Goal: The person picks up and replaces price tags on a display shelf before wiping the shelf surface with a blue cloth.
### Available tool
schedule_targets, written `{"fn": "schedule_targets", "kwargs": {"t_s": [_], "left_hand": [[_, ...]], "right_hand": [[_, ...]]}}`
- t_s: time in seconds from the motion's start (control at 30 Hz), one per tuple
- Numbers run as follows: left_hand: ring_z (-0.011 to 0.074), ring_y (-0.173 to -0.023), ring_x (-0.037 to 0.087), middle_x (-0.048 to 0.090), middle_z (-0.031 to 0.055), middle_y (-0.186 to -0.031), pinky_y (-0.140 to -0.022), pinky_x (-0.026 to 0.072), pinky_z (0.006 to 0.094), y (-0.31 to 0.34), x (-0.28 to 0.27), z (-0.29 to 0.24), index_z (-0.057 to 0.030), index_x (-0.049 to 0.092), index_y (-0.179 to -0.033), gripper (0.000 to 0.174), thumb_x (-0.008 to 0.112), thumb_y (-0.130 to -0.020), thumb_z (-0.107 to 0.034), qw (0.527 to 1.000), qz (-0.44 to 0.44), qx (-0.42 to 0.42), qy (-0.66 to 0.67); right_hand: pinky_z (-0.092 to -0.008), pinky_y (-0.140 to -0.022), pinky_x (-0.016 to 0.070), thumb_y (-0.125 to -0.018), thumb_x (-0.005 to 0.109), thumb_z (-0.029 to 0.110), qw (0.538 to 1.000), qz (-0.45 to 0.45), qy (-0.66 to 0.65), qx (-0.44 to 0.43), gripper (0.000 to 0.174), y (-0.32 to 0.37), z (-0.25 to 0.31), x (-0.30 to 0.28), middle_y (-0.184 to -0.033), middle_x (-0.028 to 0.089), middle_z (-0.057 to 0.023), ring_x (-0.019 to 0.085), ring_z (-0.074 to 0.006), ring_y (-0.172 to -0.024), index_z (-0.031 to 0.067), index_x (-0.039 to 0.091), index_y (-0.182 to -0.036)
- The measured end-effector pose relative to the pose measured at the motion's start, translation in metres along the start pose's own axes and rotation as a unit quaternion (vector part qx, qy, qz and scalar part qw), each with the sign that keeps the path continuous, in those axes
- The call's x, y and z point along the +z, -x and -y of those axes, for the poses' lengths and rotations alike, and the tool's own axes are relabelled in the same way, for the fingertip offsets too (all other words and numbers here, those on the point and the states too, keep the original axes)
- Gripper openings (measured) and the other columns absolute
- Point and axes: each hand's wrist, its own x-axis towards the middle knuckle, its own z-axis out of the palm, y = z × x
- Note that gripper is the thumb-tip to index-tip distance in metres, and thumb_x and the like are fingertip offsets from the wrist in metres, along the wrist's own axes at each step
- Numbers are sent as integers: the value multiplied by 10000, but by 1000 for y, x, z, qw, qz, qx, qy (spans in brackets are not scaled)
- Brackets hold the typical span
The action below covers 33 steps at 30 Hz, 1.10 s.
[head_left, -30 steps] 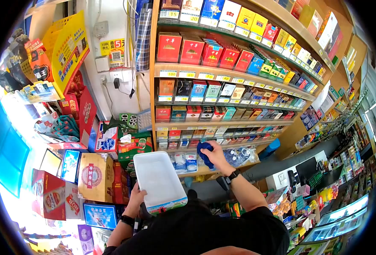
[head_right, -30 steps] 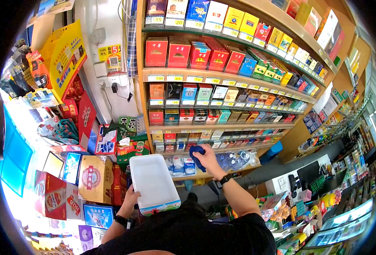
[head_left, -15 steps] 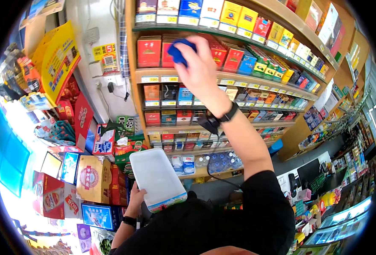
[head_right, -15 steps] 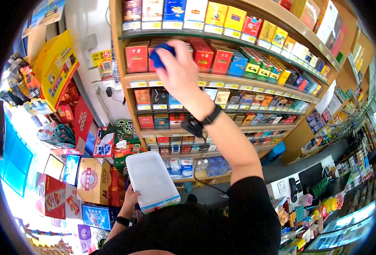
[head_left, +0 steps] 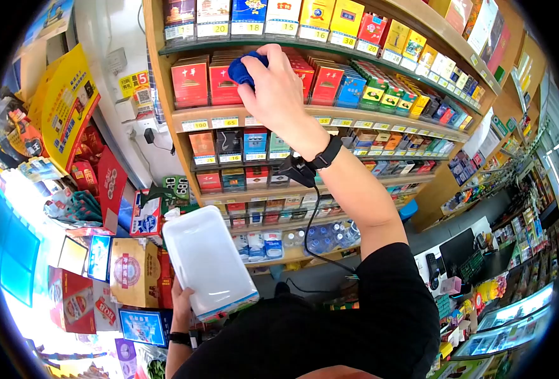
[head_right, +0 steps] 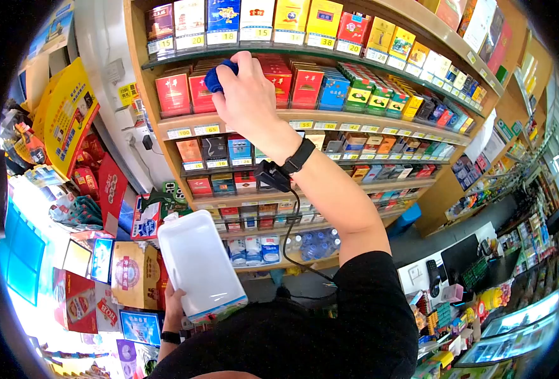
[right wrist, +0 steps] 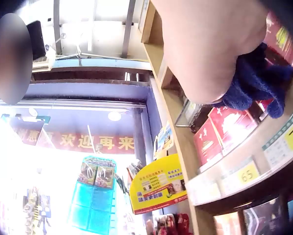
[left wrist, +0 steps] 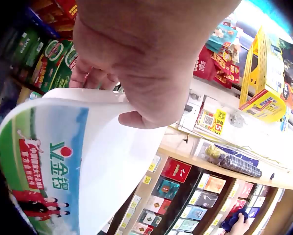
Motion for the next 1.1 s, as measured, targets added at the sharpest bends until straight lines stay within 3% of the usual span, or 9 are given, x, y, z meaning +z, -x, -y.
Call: {"fn": "schedule_targets", "kwargs": {"t_s": [0.17,0.33,0.47,0.57,0.6,0.77,0.87,1.03,1.1], "left_hand": [[304,-1207,669,674,184,-1323,-1065,537,386,-4,-4,-10,66,457,-1548,839,497,-715,-29,1000,1,10,-23],[268,-1218,663,677,155,-1339,-1069,525,367,3,0,-6,51,482,-1546,784,498,-765,-22,998,28,-7,-65],[277,-1222,661,671,161,-1347,-1069,525,370,14,2,2,52,475,-1549,788,500,-765,-21,999,25,-12,-20],[285,-1221,658,662,166,-1356,-1071,525,374,18,5,-7,50,463,-1557,791,494,-770,-18,999,11,-43,3],[288,-1222,656,658,169,-1362,-1073,524,379,21,6,-12,49,457,-1561,792,491,-773,-16,999,20,-36,-15],[292,-1228,652,649,171,-1375,-1080,523,391,23,-3,-3,42,450,-1570,795,493,-778,-10,1000,18,-16,16],[283,-1223,655,659,162,-1360,-1077,523,389,23,-11,3,38,454,-1570,803,505,-769,-5,1000,6,-29,10],[262,-1208,666,679,150,-1323,-1065,526,375,18,-16,15,37,467,-1560,810,525,-753,2,1000,13,-9,6],[266,-1207,666,677,151,-1324,-1065,527,376,17,-17,18,38,470,-1556,809,529,-750,-1,1000,21,-10,0]], "right_hand": [[-459,-735,615,-824,821,166,997,-53,13,-46,325,-4,5,8,-1168,562,-174,621,-360,-1080,22,711,-1094],[-457,-741,618,-814,828,161,996,27,81,2,310,-6,14,4,-1145,557,-189,617,-372,-1080,9,722,-1062],[-451,-750,624,-822,817,159,997,19,67,-14,305,1,6,-9,-1161,562,-194,622,-376,-1075,16,729,-1075],[-491,-808,622,-851,793,190,1000,9,26,9,354,11,-8,-9,-1209,596,-162,663,-360,-1098,67,748,-1180],[-491,-855,618,-855,780,194,999,-5,3,32,357,14,-10,-12,-1216,623,-150,691,-362,-1077,95,757,-1197],[-470,-836,591,-834,795,161,983,-174,20,64,326,18,-44,-35,-1176,637,-150,702,-377,-1014,97,762,-1152],[-472,-845,590,-853,793,171,988,-91,23,120,320,20,-44,-37,-1196,630,-147,696,-379,-1022,82,759,-1159],[-488,-829,598,-870,796,160,995,-79,-5,53,319,4,3,-15,-1194,626,-139,684,-369,-1051,76,739,-1173],[-456,-830,597,-898,800,173,997,-59,16,45,319,-6,20,-1,-1179,631,-139,694,-369,-1030,73,735,-1194]]}}
